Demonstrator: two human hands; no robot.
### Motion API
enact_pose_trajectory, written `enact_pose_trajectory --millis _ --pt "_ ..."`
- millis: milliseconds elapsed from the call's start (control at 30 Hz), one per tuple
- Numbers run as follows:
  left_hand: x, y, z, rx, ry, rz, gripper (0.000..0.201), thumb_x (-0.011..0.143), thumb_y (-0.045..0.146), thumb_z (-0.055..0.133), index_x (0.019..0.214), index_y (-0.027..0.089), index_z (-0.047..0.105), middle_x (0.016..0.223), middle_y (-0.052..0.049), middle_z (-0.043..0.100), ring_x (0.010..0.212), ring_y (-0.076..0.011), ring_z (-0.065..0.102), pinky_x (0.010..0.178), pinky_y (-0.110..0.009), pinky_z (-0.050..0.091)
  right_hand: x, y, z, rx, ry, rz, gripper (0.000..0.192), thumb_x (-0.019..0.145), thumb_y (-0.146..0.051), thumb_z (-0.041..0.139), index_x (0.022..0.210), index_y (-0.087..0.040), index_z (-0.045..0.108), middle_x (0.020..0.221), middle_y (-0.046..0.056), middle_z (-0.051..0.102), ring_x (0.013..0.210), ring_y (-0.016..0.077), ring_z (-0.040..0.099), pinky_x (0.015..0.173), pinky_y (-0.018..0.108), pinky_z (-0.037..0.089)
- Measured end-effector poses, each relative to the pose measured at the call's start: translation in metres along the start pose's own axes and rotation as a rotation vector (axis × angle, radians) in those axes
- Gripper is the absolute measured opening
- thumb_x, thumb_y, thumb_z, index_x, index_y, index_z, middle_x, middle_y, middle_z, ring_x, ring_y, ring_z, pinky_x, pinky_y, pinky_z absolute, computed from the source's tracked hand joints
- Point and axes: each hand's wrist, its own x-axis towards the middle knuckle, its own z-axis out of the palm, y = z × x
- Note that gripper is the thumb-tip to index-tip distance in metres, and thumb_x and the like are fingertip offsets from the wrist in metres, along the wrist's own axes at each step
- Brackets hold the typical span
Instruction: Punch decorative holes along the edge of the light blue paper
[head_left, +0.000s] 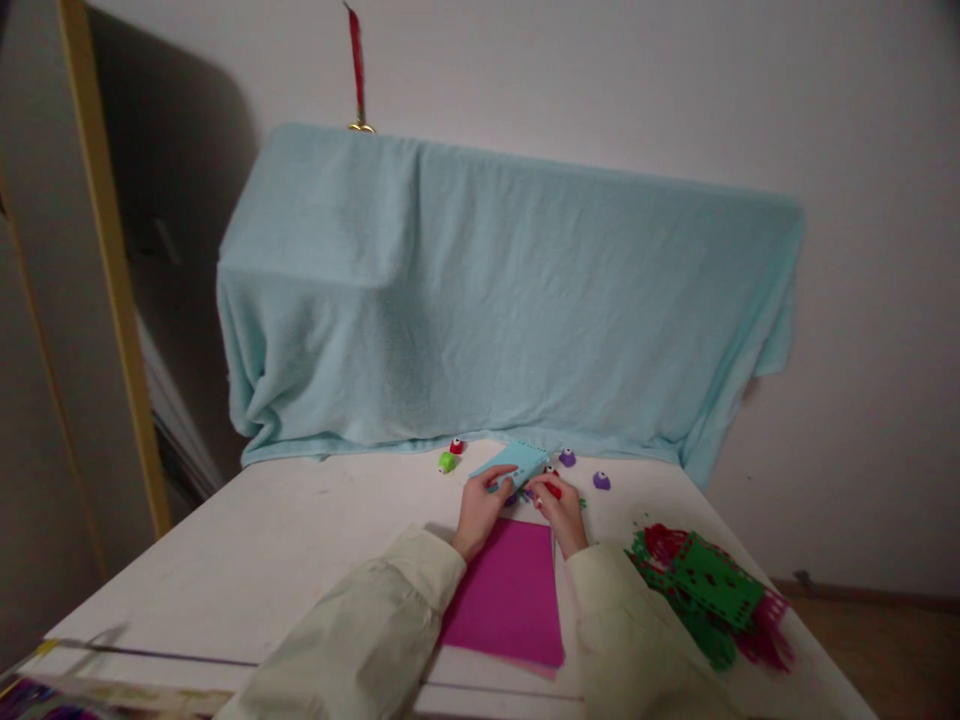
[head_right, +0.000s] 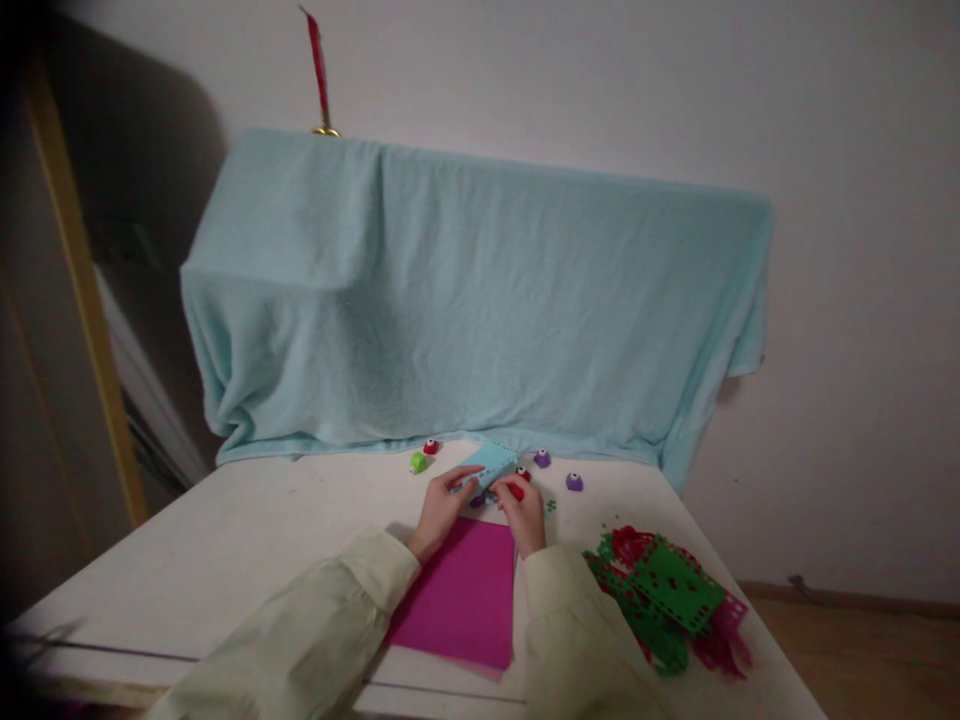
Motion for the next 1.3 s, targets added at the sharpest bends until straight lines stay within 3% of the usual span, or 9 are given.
enact_pose_trajectory --millis 200,400,600,833,1000,1067,1167,1233,1300 --pt "0.0 -0.001 0.0 -0.007 0.004 0.015 0.029 0.081 0.031 0.052 0.101 0.02 0.069 0.097 -0.003 0.069 0.089 -0.0191 0.061 0.083 -0.029 0.045 0.001 0.003 -0.001 -0.013 0.027 -0.018 0.02 0.065 -0.037 0.065 0.065 -0.017 0.066 0.049 -0.001 0.051 0.048 0.0118 0.043 0.043 0.022 0.027" --pt "-0.001 0.001 0.001 -0.047 0.014 0.01 0.025 0.079 0.029 0.053 0.096 0.018 0.068 0.087 -0.002 0.069 0.079 -0.0166 0.061 0.072 -0.025 0.046 0.002 0.006 -0.001 -0.004 -0.049 0.01 0.03 0.075 -0.044 0.063 0.069 -0.015 0.063 0.054 -0.001 0.049 0.049 0.0098 0.041 0.043 0.021 0.025" --pt "-0.003 0.007 0.002 -0.086 0.012 -0.007 0.024 0.079 0.029 0.054 0.094 0.015 0.065 0.072 -0.001 0.066 0.067 -0.0147 0.06 0.063 -0.023 0.044 0.001 0.003 0.001 -0.003 -0.08 0.055 0.037 0.075 -0.051 0.063 0.066 -0.015 0.061 0.053 -0.002 0.047 0.047 0.0087 0.04 0.042 0.02 0.022" --pt "-0.007 0.018 0.002 -0.065 -0.064 0.101 0.022 0.081 0.029 0.051 0.091 0.018 0.066 0.088 -0.003 0.069 0.083 -0.0165 0.062 0.079 -0.026 0.045 0.001 0.006 -0.002 -0.025 -0.02 0.137 0.045 0.073 -0.059 0.06 0.066 -0.014 0.061 0.044 -0.002 0.045 0.04 0.0093 0.036 0.038 0.022 0.019" --pt "-0.014 0.035 0.002 -0.027 -0.141 0.138 0.023 0.084 0.033 0.052 0.092 0.019 0.068 0.096 -0.005 0.068 0.093 -0.0188 0.06 0.088 -0.03 0.043 0.002 0.008 -0.007 0.016 0.025 0.119 0.039 0.07 -0.054 0.064 0.063 -0.016 0.06 0.043 -0.003 0.045 0.04 0.009 0.035 0.039 0.022 0.019" --pt "-0.016 0.042 0.0 -0.014 -0.083 0.181 0.024 0.083 0.037 0.055 0.096 0.02 0.067 0.106 -0.006 0.066 0.104 -0.0208 0.056 0.096 -0.032 0.039 0.003 0.008 -0.008 0.064 0.062 0.095 0.037 0.07 -0.051 0.065 0.061 -0.017 0.057 0.045 -0.004 0.046 0.04 0.0086 0.034 0.039 0.022 0.019" --pt "-0.015 0.045 -0.006 0.013 0.095 0.237 0.028 0.085 0.04 0.053 0.103 0.02 0.063 0.113 -0.007 0.061 0.112 -0.0214 0.05 0.102 -0.035 0.034 0.003 0.006 -0.01 0.127 0.121 0.065 0.035 0.07 -0.05 0.066 0.061 -0.017 0.055 0.047 -0.004 0.048 0.04 0.008 0.034 0.039 0.022 0.018" --pt "-0.011 0.04 -0.008 -0.025 0.224 0.191 0.031 0.086 0.043 0.051 0.105 0.02 0.06 0.112 -0.007 0.06 0.109 -0.0202 0.052 0.098 -0.032 0.037 0.003 0.005 -0.01 0.153 0.153 0.048 0.033 0.071 -0.048 0.066 0.065 -0.017 0.054 0.05 -0.004 0.049 0.042 0.0078 0.034 0.04 0.021 0.018" --pt "-0.006 0.03 -0.01 -0.127 0.31 0.073 0.036 0.085 0.05 0.049 0.102 0.02 0.059 0.105 -0.006 0.06 0.095 -0.0175 0.056 0.08 -0.026 0.045 0.002 0.004 -0.01 0.175 0.165 0.046 0.032 0.073 -0.046 0.065 0.066 -0.018 0.053 0.052 -0.004 0.049 0.044 0.0075 0.035 0.04 0.021 0.018"
